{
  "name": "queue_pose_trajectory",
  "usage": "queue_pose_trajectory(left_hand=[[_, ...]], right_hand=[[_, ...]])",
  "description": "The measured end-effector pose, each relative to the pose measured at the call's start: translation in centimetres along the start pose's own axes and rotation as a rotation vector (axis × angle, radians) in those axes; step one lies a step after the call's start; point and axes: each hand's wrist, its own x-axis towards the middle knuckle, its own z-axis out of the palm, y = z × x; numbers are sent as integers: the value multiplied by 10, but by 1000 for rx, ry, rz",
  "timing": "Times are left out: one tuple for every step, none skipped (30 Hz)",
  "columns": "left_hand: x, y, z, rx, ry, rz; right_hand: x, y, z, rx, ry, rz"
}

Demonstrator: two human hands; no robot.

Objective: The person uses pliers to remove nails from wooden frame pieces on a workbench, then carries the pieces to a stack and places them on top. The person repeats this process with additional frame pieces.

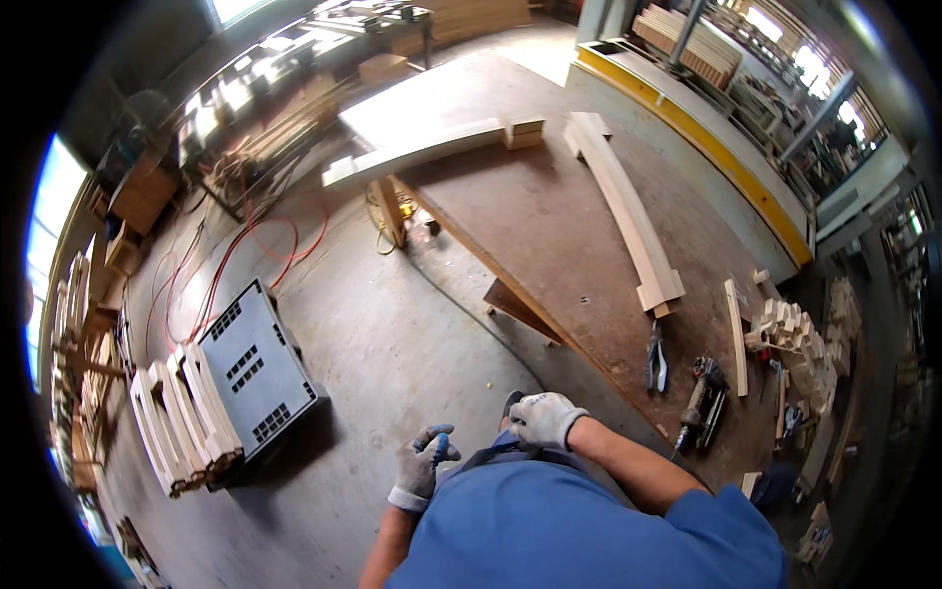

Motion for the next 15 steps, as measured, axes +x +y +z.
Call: queue_pose_trajectory(left_hand=[[9,8,16,46,-20,-13],[17,19,34,92,-42,-26],[28,30,48,143,-62,-38],[38,37,58,182,-92,-31],[48,43,67,222,-124,-25],[58,48,76,258,-158,-29],[68,52,85,292,-190,-36],[80,57,93,326,-222,-42],[89,61,97,355,-245,-42],[101,62,99,355,-273,-81],[111,65,103,381,-295,-90],[123,68,107,405,-317,-96],[136,70,111,427,-342,-103],[152,70,113,443,-375,-86],[167,68,115,453,-408,-67]], right_hand=[[0,15,-8,-1,37,1],[-1,30,-18,-1,54,19],[0,43,-27,2,73,34],[-1,52,-38,-6,89,41],[-2,60,-53,21,41,114],[-2,75,-58,34,72,129],[-3,88,-64,47,104,144],[-7,98,-69,84,110,201],[-6,110,-74,94,151,208],[-8,125,-75,111,194,223],[-10,139,-76,127,238,238],[-12,154,-77,166,316,260],[-11,170,-81,169,386,305],[-14,185,-87,175,493,364],[-13,201,-87,121,651,423]])
